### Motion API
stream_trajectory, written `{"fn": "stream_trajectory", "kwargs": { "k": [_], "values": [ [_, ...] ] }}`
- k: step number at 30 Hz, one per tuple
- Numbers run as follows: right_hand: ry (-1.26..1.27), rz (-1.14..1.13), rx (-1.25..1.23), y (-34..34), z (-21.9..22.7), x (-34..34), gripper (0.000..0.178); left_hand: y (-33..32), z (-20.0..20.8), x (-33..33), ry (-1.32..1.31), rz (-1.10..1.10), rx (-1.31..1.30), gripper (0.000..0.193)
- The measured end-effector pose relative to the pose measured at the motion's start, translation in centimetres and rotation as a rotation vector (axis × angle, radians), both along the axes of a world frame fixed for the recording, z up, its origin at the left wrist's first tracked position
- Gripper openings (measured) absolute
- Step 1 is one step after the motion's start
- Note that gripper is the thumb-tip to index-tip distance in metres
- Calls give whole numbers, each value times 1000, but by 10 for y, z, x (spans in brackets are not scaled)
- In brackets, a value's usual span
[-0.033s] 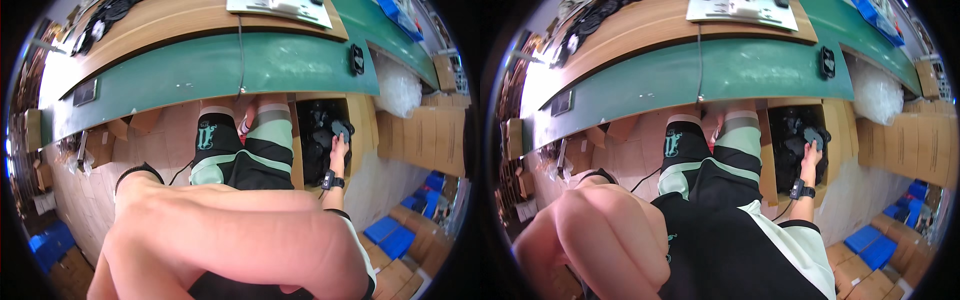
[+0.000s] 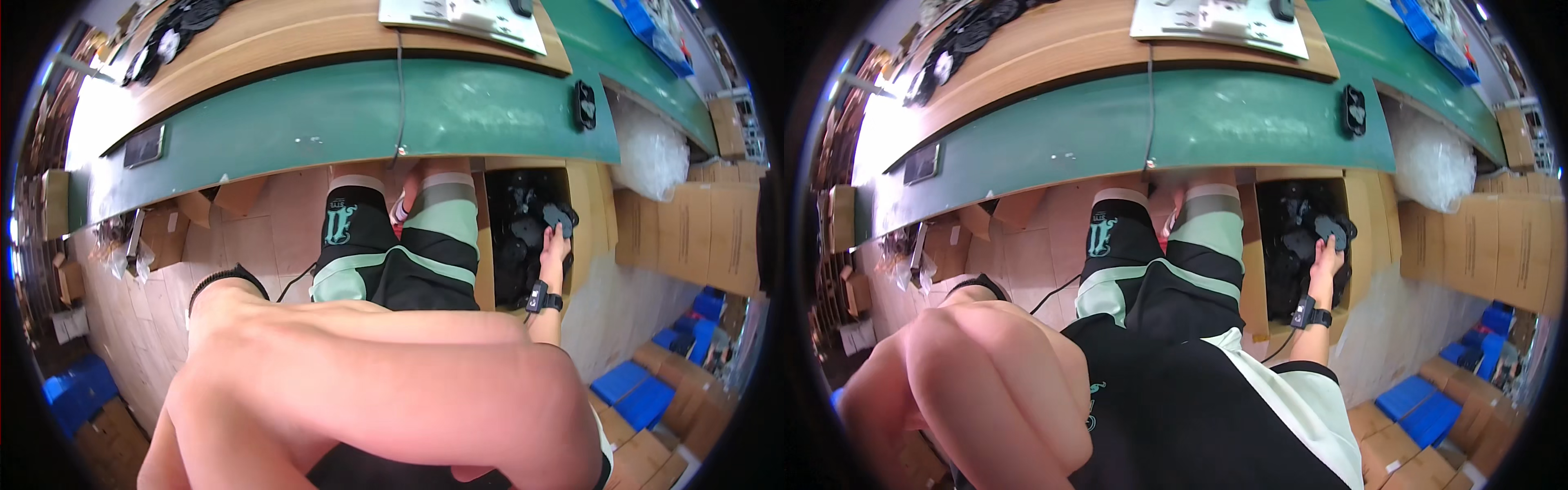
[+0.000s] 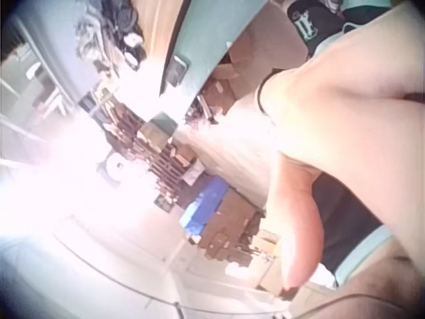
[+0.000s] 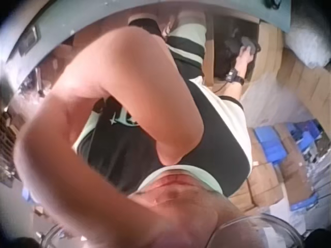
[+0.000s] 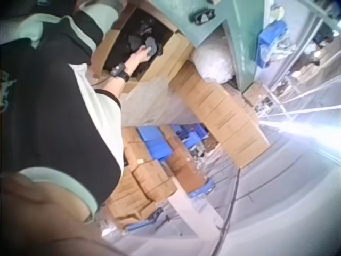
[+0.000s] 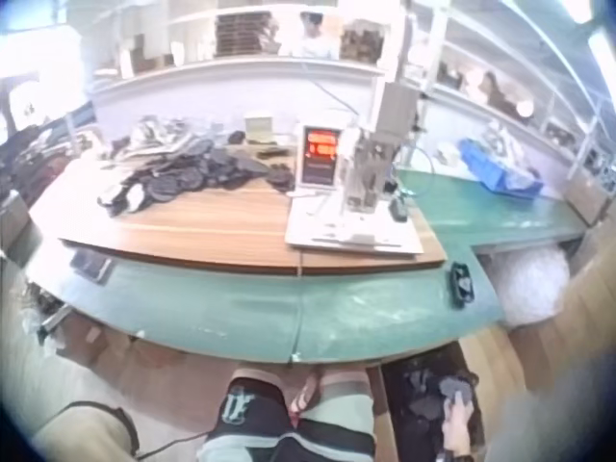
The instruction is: Assembling plastic housings for electronic devices and using a pneumatic press machine to join parts.
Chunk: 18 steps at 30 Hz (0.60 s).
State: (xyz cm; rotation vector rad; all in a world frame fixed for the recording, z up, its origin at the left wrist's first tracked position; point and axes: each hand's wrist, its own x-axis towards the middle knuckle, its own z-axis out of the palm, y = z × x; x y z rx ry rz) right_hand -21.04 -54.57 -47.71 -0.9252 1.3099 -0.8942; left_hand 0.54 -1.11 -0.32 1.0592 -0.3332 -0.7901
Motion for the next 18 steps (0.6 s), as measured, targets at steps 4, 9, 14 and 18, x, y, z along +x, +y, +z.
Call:
{"fn": "stream_trajectory", "kwargs": {
  "k": [4, 9, 14, 18],
  "values": [
    [-13, -37, 26, 11, -14, -12, 21, -32, 11, 39, -64, -233, -674, 26],
    [384, -486, -27, 34, 8, 20, 25, -59, 21, 52, -138, -373, -915, 21],
    [135, -11, 18, 78, 12, 2, 19, -61, 15, 79, -182, -491, -990, 16],
    [327, 846, 176, 157, 28, 5, 27, -46, -33, 100, -314, -521, -611, 12]
  ]
}}
